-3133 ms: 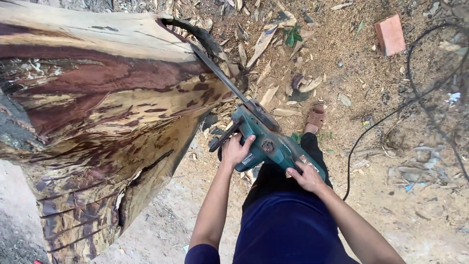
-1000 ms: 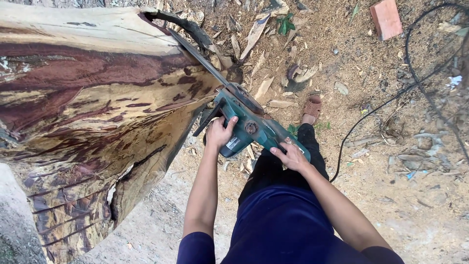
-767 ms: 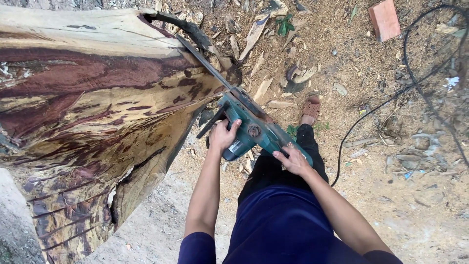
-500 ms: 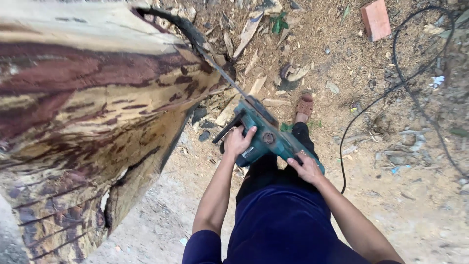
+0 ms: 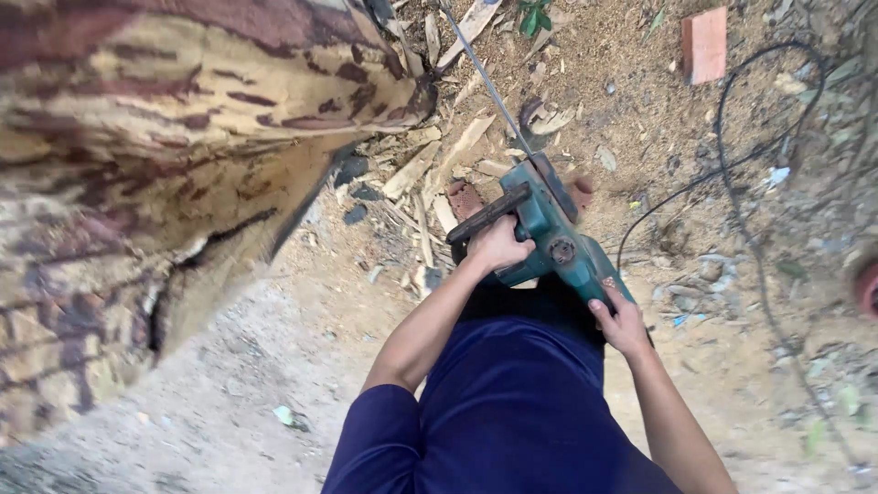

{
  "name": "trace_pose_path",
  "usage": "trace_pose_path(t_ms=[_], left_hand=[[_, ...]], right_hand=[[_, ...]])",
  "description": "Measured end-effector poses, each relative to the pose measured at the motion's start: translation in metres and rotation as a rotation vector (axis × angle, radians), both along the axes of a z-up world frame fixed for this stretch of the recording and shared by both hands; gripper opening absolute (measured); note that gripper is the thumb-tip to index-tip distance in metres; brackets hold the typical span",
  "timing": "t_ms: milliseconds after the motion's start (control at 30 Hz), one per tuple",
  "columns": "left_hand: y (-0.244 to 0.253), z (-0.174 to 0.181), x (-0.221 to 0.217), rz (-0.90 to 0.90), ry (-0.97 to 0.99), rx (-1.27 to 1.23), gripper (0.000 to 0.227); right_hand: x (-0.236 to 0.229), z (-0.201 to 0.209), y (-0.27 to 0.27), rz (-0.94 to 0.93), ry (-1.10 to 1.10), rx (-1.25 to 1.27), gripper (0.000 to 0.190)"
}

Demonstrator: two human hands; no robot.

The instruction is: Using an electric chainsaw to cut and shape a large wooden log on the ground

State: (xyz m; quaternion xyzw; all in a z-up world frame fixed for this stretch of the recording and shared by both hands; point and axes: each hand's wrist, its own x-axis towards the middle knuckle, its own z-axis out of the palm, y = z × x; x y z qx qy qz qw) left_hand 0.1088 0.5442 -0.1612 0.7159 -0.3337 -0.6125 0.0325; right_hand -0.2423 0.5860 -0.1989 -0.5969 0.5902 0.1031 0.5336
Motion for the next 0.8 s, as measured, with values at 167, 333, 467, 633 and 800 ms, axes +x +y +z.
trace_pose_path(t_ms=[167, 333, 467, 633, 800], left_hand=[[-0.012, 0.027, -0.039, 0.112, -0.002, -0.049, 0.04], [-0.011, 0.023, -0.103, 0.193, 0.027, -0.064, 0.047], [-0.004, 0.01, -0.134, 0.368, 0.158, -0.049, 0.054], [0.029, 0.025, -0.145, 0.492, 0.217, -0.061, 0.055], [0.066, -0.012, -0.164, 0.656, 0.048, -0.052, 0.052]], right_hand=[[-0.058, -0.002, -0.037, 0.039, -0.069, -0.01, 0.047], [-0.122, -0.005, -0.087, 0.158, -0.118, -0.045, 0.055], [-0.14, 0.003, -0.134, 0.314, -0.189, -0.101, 0.053], [-0.142, -0.018, -0.165, 0.56, -0.157, -0.132, 0.048], [-0.074, 0.0, -0.158, 0.595, -0.045, 0.032, 0.071]])
